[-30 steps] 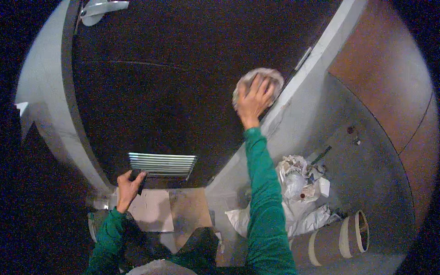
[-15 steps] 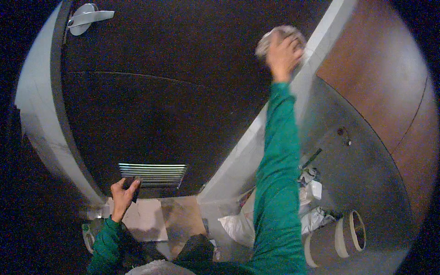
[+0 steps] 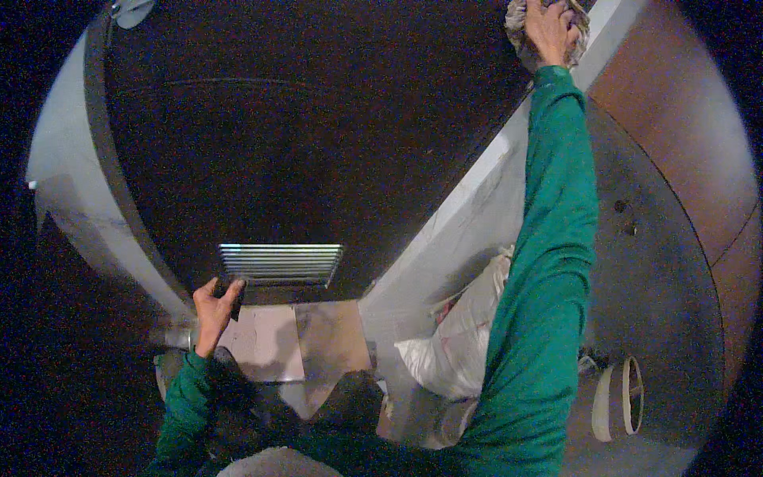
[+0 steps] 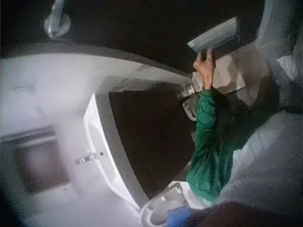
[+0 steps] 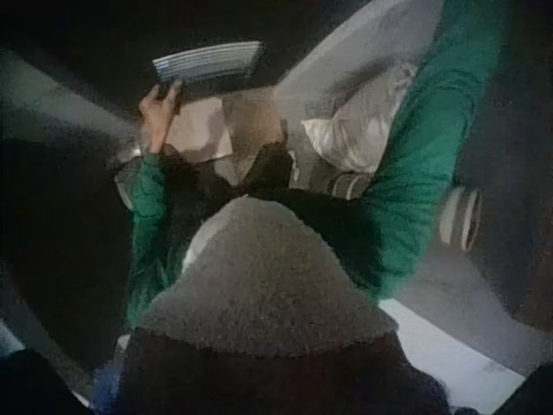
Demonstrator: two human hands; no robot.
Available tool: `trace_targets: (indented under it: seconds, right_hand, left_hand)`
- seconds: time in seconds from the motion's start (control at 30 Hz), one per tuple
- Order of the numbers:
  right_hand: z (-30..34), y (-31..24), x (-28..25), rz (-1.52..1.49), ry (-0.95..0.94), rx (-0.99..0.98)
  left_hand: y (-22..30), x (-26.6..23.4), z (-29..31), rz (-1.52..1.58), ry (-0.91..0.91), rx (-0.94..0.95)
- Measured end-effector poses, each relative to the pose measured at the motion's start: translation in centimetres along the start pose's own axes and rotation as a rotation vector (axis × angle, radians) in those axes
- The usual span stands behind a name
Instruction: The person scrubs and wipes a dark-colored door using a small abrasive pad and a cloth. They repeatedly scrub the door surface and the metal vent grille, then wipe the area with the cloth.
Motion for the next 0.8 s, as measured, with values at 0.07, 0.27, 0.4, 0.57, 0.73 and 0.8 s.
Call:
trace_targets:
  seconds: [0.07,0.27,0.4,0.57,0.73,0.8]
  right_hand:
    - [4.8,-3.0,0.3,-0.073,0.046,0.089]
    - [33.9,-17.9,5.0,-0.575,-0.178,0.477]
    - [42.5,-24.7,4.8,-0.683,-0.476,0.608]
    - [41.2,-26.5,3.4,-0.702,-0.718,0.61]
    - [35.5,-21.7,3.0,-0.658,-0.44,0.535]
    - [36.0,-21.8,2.1,-0.644,-0.352,0.508]
  left_hand:
    - [1.4,0.0,0.1,0.053,0.031,0.144]
    - [1.6,0.7,0.0,0.097,-0.031,0.143]
    - [1.1,0.3,-0.4,-0.093,-0.006,0.099]
    - [-0.1,0.5,-0.6,-0.034,-0.03,0.057]
    - [-0.3,0.4,-0.7,-0.035,-0.052,0.062]
    - [0.0,0.5,-0.7,0.007,-0.043,0.09]
Point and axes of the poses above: each hand's wrist, its own z-axis away from the middle knuckle, its own x-axis out of the palm, y = z × x, the point moved 9 cm from there along -z, towards the middle knuckle, and after that the axes turned 11 degrees about -y, right-handed, at the moved point
